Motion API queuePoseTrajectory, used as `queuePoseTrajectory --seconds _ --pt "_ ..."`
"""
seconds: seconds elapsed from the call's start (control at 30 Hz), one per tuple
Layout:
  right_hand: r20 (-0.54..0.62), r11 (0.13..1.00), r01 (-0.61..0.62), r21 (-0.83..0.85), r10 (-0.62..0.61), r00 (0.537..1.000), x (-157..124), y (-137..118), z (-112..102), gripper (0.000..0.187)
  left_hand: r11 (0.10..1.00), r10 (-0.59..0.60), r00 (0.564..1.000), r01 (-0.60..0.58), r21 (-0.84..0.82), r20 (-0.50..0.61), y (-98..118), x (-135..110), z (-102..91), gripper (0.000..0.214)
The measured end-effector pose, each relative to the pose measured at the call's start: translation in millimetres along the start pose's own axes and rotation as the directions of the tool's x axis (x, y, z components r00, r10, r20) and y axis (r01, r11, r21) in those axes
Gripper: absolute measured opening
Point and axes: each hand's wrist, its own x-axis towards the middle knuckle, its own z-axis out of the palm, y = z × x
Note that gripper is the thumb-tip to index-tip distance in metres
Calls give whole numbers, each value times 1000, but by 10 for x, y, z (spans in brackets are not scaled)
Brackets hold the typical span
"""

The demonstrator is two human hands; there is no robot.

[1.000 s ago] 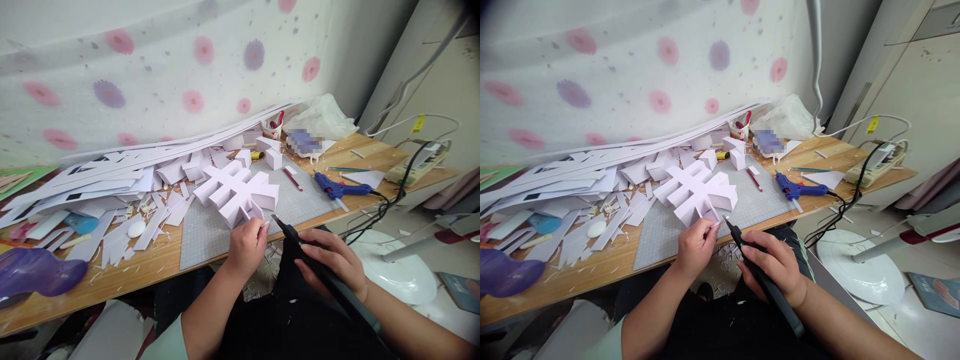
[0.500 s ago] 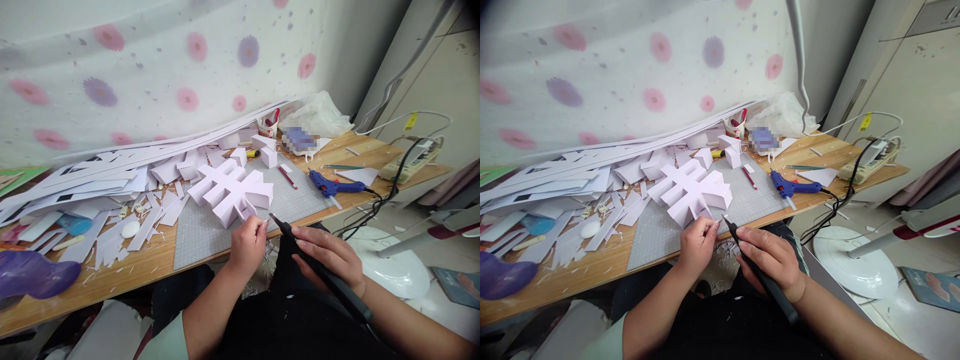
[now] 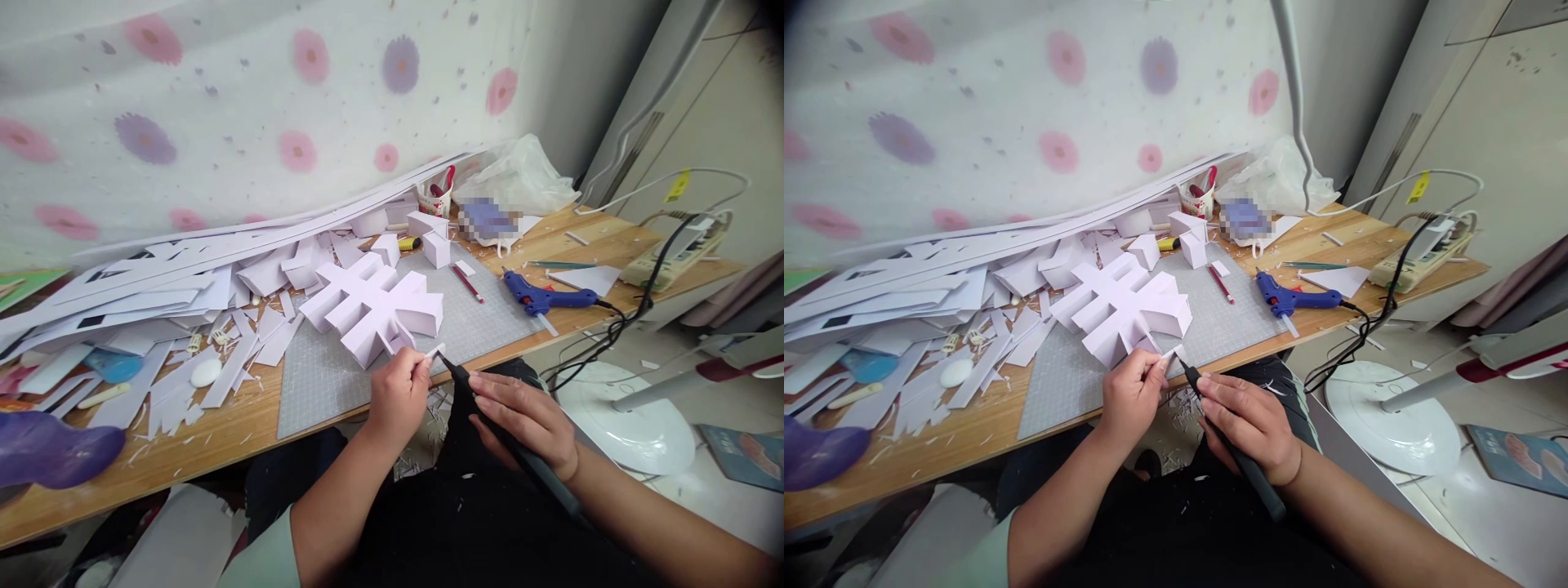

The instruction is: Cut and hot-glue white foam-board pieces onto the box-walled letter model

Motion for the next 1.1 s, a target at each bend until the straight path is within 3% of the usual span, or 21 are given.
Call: queuePoseTrajectory --seconds 0.37,0.5,0.67,0.77,0.9,1.0,1.1 --pt "60 999 -31 44 28 998 -300 97 111 43 999 -28 1000 28 -18 -8 10 -4 7 16" --pt "44 970 -216 112 212 976 -217 115 45 39 996 -82 996 81 -39 -18 29 -21 -42 15" --pt "8 880 -453 146 457 890 -161 318 -54 27 991 -115 990 108 -81 -86 102 -55 -251 9" --pt "-49 876 -477 77 481 875 -163 481 -75 24 990 -125 982 113 -89 -140 124 -28 -398 8" --pt "-108 907 -390 -161 377 920 -86 664 -56 29 986 -148 979 135 -101 -137 97 85 -516 11" --pt "66 875 -340 -344 384 921 54 805 -20 23 981 -178 978 167 -101 -113 63 175 -535 13" --pt "286 860 -262 -438 409 867 218 925 15 21 983 -178 978 171 -73 -105 36 229 -529 13"
